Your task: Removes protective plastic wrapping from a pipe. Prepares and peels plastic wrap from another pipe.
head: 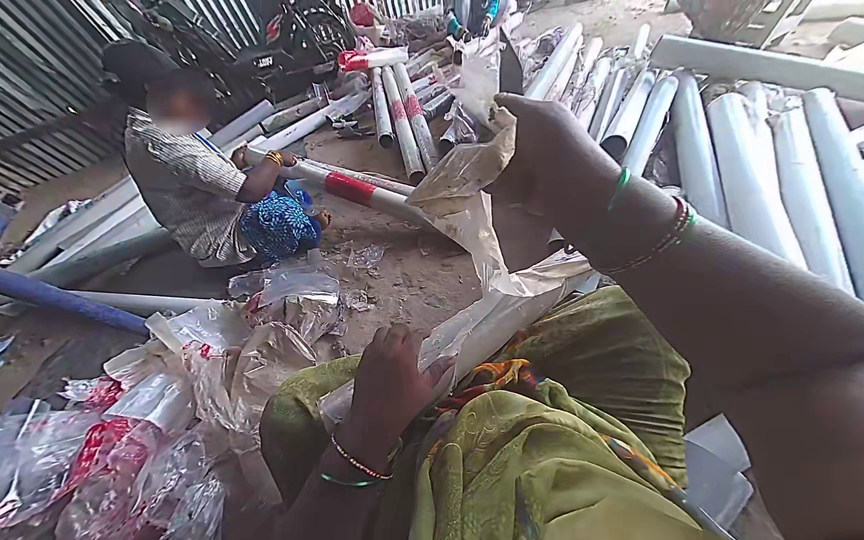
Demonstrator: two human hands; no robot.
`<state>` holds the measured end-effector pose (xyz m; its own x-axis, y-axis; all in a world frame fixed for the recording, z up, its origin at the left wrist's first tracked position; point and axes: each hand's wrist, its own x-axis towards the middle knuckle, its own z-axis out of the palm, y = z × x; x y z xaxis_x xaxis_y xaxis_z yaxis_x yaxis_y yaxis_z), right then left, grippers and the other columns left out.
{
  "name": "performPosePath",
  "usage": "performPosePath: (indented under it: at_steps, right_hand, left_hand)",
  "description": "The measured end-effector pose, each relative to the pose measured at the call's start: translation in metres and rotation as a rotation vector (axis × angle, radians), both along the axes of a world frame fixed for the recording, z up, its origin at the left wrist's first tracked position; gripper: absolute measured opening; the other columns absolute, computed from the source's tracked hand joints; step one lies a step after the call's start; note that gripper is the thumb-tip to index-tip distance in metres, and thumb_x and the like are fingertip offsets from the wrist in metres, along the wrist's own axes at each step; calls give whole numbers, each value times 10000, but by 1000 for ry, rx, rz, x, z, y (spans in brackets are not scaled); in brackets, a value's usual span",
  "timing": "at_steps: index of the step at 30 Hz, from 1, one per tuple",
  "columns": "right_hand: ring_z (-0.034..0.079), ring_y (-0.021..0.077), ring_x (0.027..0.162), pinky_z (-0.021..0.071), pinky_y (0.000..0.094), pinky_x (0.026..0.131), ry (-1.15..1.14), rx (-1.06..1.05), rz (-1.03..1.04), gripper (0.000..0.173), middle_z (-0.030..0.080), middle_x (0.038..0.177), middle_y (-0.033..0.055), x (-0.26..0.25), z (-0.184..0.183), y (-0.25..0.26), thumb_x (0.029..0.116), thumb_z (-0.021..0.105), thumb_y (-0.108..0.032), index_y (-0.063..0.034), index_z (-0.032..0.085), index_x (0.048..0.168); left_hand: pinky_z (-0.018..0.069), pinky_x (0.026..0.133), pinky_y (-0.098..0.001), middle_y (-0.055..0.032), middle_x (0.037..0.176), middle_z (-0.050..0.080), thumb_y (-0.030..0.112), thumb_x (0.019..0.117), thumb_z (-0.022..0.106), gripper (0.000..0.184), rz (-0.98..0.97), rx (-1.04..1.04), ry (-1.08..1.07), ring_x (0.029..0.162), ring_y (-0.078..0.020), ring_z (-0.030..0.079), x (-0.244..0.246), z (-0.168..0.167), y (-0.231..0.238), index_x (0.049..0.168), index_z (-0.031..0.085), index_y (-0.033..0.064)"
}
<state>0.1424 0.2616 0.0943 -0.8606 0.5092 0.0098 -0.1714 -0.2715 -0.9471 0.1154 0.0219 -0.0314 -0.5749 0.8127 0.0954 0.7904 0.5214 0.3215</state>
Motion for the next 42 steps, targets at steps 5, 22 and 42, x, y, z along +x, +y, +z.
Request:
performPosePath:
  at_steps: [5,22,42]
  right_hand:
    - [452,55,401,403,179,399,1,-20,31,368,438,526,-19,-13,-7,15,1120,361,-283,-113,481,817]
    - [468,69,480,426,225,472,-551,236,114,320,519,679,-6,-82,-165,161,1073,518,-373,-65,598,1047]
    - [518,89,634,449,268,576,-567,363,72,355,554,862,40,-2,-145,135,1103,362,-218,-65,525,1379]
  left_hand:
    - [450,1039,-543,-240,1363,594,447,925,729,605,28,-412,-53,1309,-419,529,5,1,37,1326,648,1]
    - [568,696,-419,-174,873,705,156,914,669,178,-1,41,216,772,-285,700,-25,-10,53,887,719,-12]
    - [479,775,-467,-97,897,658,168,969,711,149,109,-218,-289,828,-204,603,-131,27,85,922,711,26]
